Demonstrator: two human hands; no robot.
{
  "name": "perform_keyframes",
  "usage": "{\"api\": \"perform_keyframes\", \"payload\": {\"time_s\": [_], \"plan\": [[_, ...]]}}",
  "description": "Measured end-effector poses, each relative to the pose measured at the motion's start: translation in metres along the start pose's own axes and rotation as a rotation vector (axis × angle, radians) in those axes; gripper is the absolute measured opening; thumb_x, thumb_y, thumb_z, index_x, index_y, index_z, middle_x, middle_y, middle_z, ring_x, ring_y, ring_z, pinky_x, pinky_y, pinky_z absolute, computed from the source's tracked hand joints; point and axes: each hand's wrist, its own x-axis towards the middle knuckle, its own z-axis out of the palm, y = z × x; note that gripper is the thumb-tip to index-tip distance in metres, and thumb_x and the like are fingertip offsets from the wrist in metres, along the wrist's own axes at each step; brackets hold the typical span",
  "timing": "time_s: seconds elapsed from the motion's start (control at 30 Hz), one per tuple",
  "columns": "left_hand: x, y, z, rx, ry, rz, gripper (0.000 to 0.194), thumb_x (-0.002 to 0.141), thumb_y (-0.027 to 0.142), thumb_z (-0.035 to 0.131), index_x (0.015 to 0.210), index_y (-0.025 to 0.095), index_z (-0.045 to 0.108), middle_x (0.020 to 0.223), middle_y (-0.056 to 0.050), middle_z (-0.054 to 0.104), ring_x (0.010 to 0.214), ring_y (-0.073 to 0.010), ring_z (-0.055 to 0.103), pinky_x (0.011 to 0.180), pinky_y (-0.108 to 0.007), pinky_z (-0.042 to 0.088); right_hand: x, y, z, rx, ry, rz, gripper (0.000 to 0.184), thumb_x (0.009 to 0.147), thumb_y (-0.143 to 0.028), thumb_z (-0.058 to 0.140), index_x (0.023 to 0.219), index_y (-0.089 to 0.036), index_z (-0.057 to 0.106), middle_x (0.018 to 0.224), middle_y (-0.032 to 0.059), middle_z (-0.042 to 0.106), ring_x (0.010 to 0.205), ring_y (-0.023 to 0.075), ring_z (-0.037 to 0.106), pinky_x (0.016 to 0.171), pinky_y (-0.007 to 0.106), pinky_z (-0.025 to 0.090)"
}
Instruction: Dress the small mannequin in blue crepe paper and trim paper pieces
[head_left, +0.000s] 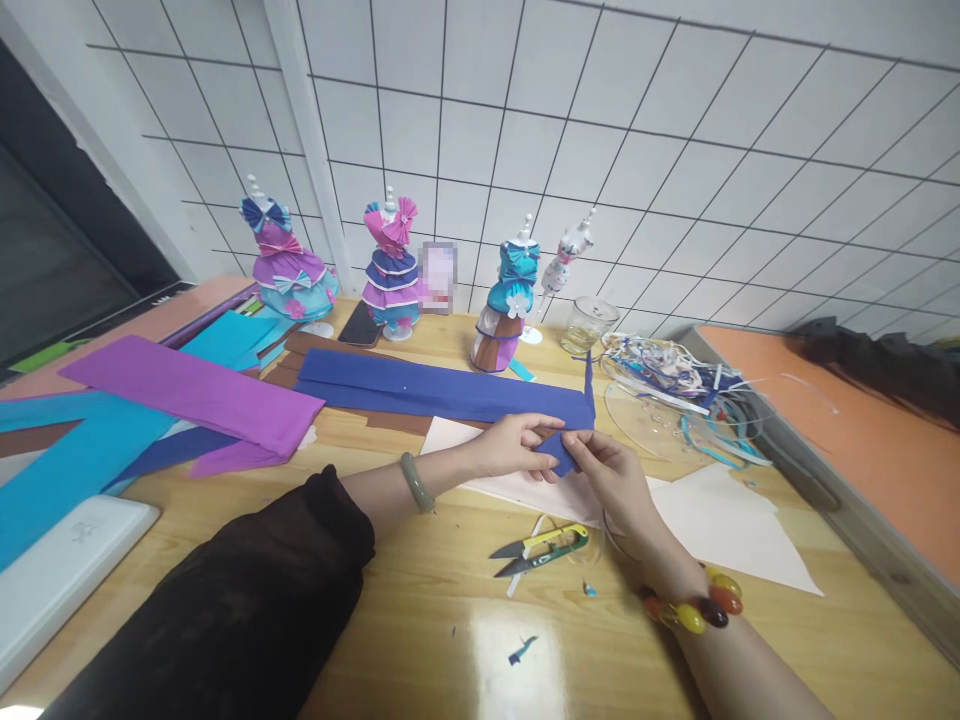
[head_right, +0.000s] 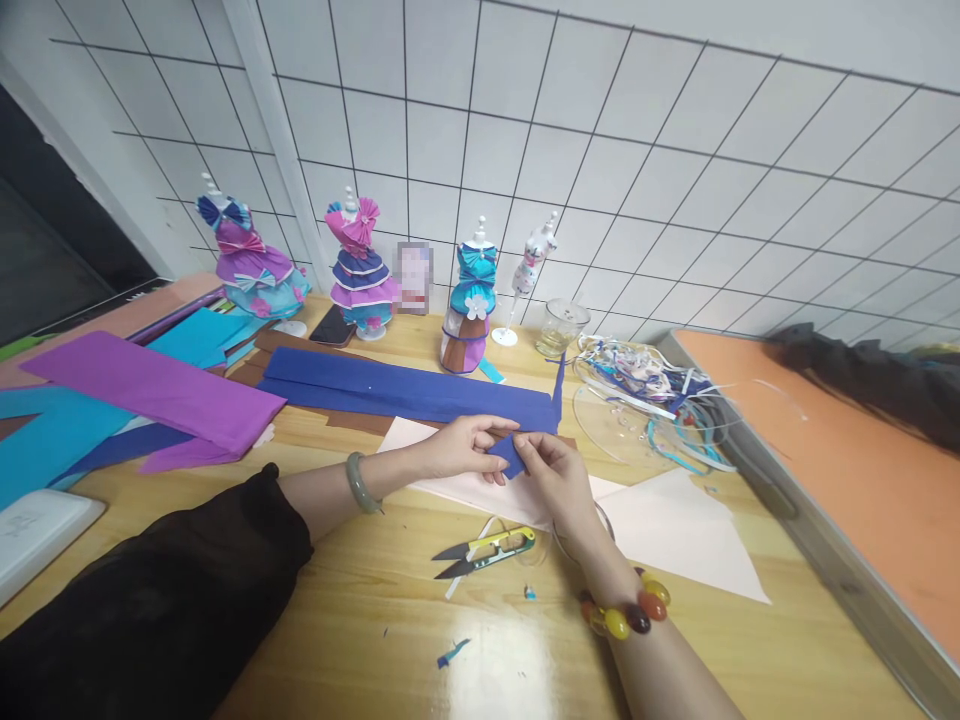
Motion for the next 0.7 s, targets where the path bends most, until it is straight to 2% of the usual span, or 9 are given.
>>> {"api": "perform_keyframes", "payload": {"time_s": [0.23,0.4,0.5,0.57,0.63,0.7], "plan": [[-0.001,0.003,0.0,-0.016,0.08,-0.014,0.064,0.072,0.016,0.069,0.13,0.014,0.042,0.064,-0.001,0.063,0.062,-0.0154,0.066,0.062,-0.03,0.052,0.001,-0.001,-0.002,-0.054,-0.001,0.016,0.037,0.076,-0.055,0.059,0.07,-0.018,0.063,0.054,0.0003,0.053,0.052,0.014,0.045,0.049,0.026,0.034],[-0.001,0.004,0.001,-0.023,0.089,-0.018,0.06,0.071,0.024,0.071,0.125,0.012,0.047,0.075,-0.006,0.066,0.064,-0.0146,0.065,0.064,-0.03,0.051,0.002,0.005,-0.003,-0.062,0.001,-0.015,0.038,0.076,-0.055,0.06,0.067,-0.018,0.062,0.054,-0.0003,0.052,0.051,0.0135,0.045,0.048,0.025,0.033],[-0.002,0.007,0.002,0.032,0.162,0.041,0.041,0.074,0.034,0.067,0.107,0.011,0.058,0.082,-0.006,0.064,0.065,-0.0111,0.061,0.063,-0.027,0.05,0.001,0.005,-0.003,-0.053,-0.009,-0.017,0.036,0.077,-0.053,0.06,0.068,-0.018,0.062,0.055,-0.0004,0.053,0.052,0.0136,0.045,0.05,0.026,0.034],[-0.003,0.01,0.002,0.102,0.212,0.092,0.029,0.076,0.038,0.063,0.088,0.011,0.062,0.078,-0.004,0.061,0.066,-0.0096,0.057,0.061,-0.024,0.049,0.0,0.004,-0.002,-0.064,-0.024,-0.016,0.035,0.078,-0.051,0.059,0.071,-0.018,0.064,0.057,0.0,0.054,0.053,0.014,0.046,0.05,0.026,0.034],[-0.004,0.013,0.002,0.152,0.247,0.116,0.026,0.077,0.037,0.061,0.075,0.012,0.06,0.071,-0.001,0.057,0.065,-0.0088,0.054,0.059,-0.021,0.046,-0.002,0.003,-0.001,-0.076,-0.038,-0.019,0.034,0.079,-0.051,0.058,0.072,-0.018,0.065,0.058,0.0003,0.055,0.055,0.0143,0.047,0.051,0.026,0.035],[-0.005,0.014,0.001,0.167,0.277,0.125,0.025,0.076,0.036,0.061,0.071,0.012,0.059,0.066,0.001,0.053,0.062,-0.0081,0.051,0.058,-0.02,0.045,-0.003,0.002,-0.001,-0.076,-0.04,-0.031,0.034,0.08,-0.05,0.057,0.071,-0.018,0.064,0.058,0.0,0.055,0.055,0.0143,0.047,0.052,0.026,0.035]]}}
